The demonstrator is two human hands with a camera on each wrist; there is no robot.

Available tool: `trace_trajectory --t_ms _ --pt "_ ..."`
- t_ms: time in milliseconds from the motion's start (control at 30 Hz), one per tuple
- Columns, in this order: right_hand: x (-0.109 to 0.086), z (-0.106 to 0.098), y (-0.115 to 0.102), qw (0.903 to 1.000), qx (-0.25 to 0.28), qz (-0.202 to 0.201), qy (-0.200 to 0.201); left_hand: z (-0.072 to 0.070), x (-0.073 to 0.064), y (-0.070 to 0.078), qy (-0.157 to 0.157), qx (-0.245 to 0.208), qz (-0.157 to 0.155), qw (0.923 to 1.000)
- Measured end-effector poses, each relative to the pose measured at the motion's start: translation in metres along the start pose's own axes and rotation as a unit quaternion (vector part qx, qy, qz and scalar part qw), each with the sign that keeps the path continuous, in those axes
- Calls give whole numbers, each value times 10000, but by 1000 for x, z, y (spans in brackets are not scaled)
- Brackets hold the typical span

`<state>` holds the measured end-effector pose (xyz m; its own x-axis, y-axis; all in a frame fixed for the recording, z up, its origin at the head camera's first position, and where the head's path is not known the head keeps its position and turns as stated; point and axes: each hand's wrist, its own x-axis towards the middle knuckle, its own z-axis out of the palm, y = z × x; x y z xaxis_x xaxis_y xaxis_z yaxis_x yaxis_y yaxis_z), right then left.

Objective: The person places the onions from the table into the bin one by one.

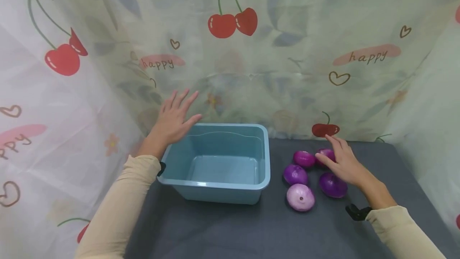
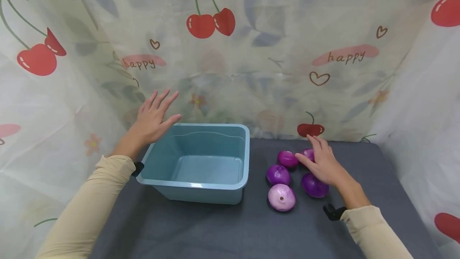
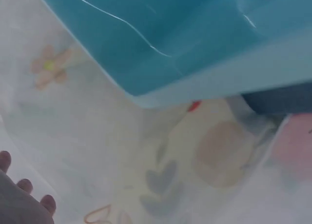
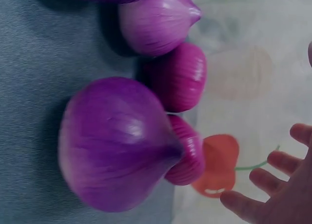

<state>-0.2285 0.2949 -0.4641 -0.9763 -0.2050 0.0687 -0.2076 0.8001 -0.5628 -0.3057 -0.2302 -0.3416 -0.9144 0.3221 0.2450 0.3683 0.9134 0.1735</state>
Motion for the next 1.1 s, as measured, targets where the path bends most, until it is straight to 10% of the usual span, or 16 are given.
trace_trajectory --t_ms 433,1100 --pt "-25 26 32 9992 259 -50 316 9 -25 -39 -116 17 136 9998" --pt "-49 52 56 9978 383 -112 538 51 -72 -74 -1104 189 69 9937"
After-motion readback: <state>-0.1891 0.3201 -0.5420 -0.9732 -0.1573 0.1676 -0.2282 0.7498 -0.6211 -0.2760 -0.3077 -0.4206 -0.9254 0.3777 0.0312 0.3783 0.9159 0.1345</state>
